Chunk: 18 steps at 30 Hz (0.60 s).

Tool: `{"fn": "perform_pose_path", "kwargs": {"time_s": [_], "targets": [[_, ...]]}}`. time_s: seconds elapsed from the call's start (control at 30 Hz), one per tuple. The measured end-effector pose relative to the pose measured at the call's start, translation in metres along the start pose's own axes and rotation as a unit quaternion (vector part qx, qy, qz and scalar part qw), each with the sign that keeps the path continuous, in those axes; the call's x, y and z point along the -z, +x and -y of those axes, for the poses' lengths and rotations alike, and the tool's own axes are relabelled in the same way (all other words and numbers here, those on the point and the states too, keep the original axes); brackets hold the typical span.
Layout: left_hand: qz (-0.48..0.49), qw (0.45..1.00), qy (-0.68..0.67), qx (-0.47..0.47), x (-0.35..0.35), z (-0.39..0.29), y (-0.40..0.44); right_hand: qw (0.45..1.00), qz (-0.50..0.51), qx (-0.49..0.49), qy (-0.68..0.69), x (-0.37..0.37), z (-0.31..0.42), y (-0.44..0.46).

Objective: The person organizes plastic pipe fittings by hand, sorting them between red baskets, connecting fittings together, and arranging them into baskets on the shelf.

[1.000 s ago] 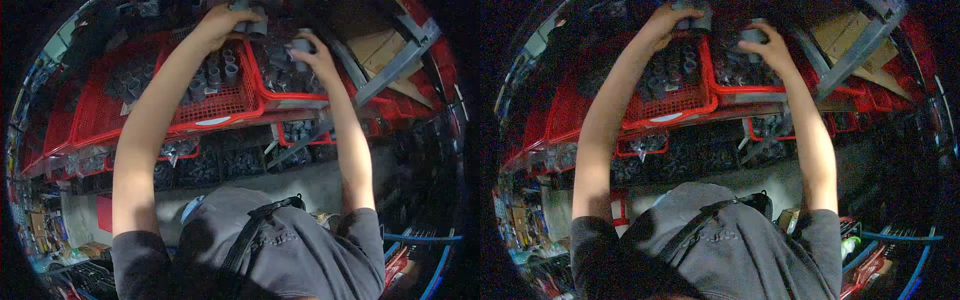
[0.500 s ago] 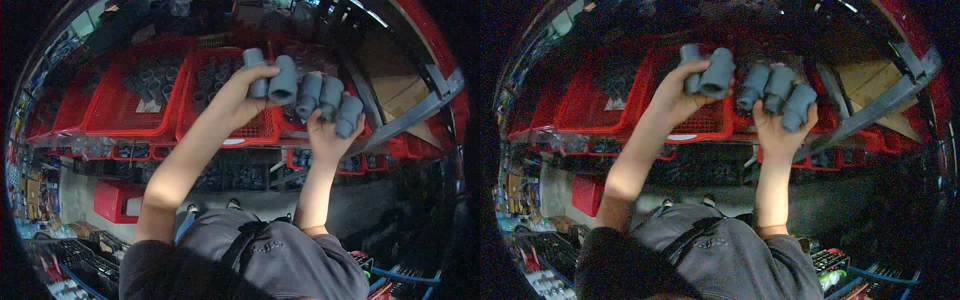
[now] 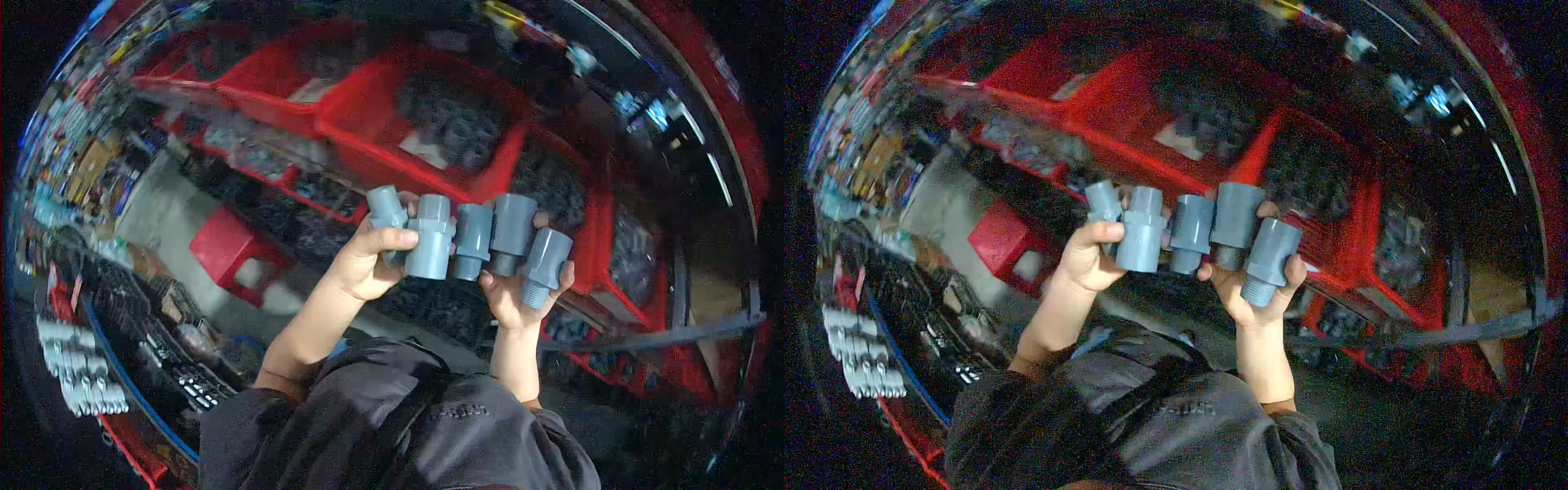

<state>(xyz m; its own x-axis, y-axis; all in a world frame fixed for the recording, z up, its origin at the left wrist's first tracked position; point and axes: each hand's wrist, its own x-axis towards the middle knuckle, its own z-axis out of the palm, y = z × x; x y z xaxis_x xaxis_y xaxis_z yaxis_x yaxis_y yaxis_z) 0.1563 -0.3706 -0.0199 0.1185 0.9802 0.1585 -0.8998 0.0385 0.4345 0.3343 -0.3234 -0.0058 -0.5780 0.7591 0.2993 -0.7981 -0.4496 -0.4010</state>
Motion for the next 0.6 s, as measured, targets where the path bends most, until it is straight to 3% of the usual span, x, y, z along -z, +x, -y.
{"fn": "perform_pose_path", "kwargs": {"time_s": [0.1, 0.2, 0.27, 0.33, 0.6], "targets": [[-0.020, 0.999, -0.002, -0.050, 0.025, -0.046, -0.046, 0.998, 0.051, -0.048, -0.001, -0.015, -0.062, 0.025], [-0.048, 0.995, 0.006, -0.084, 0.048, -0.081, -0.088, 0.992, 0.037, -0.116, 0.039, -0.025, -0.117, 0.039], [-0.139, 0.982, 0.037, -0.125, 0.064, -0.112, -0.119, 0.987, 0.021, -0.150, 0.053, -0.037, -0.164, 0.051], [-0.159, 0.975, 0.037, -0.152, 0.073, -0.137, -0.148, 0.980, 0.023, -0.192, 0.054, -0.044, -0.202, 0.063], [-0.198, 0.958, -0.015, -0.207, 0.098, -0.194, -0.181, 0.971, 0.054, -0.233, 0.019, -0.054, -0.273, 0.099]]}}
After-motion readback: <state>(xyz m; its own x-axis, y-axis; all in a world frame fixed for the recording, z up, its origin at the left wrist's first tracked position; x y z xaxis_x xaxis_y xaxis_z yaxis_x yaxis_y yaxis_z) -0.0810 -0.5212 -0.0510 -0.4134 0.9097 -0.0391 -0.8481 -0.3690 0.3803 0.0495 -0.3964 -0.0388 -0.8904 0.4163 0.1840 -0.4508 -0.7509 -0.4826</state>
